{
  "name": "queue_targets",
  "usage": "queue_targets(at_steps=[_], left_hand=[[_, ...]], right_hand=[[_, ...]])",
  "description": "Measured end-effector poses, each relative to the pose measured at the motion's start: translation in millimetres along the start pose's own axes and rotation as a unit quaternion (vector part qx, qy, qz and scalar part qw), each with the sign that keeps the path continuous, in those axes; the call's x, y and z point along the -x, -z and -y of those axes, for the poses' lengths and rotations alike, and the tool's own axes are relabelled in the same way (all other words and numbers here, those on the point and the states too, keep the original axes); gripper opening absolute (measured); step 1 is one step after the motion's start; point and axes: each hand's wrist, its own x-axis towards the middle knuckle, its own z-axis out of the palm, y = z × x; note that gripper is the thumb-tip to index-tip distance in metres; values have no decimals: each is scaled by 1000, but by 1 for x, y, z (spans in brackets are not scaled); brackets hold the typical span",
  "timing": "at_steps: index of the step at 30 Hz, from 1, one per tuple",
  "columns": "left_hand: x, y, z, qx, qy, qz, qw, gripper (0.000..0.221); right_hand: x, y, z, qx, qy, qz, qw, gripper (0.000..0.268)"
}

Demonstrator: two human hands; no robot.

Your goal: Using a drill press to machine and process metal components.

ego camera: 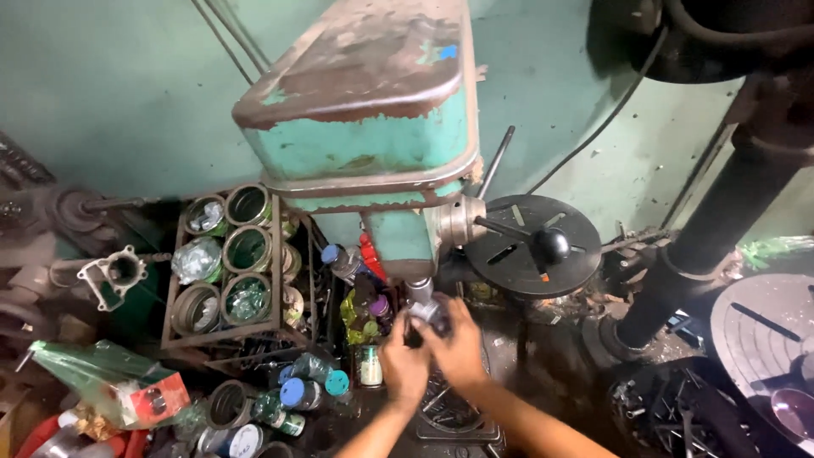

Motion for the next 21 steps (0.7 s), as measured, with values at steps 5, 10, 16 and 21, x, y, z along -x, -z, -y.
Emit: queue_targets(at_steps=[5,10,16,21], left_hand=[[-9,28,11,16,-18,93,995,71],[-37,60,-8,208,32,230,950,89],[-64,45,38,163,141,359,908,70],[-48,28,30,198,140,284,928,67]], right_hand=[[-17,17,-15,-246,-102,143,953,58],[-33,9,-40,-446,-173,170,861,64],[-44,-8,-48,-501,-273,142,809,52],[-43,6,-26,-418,-354,170,819,68]])
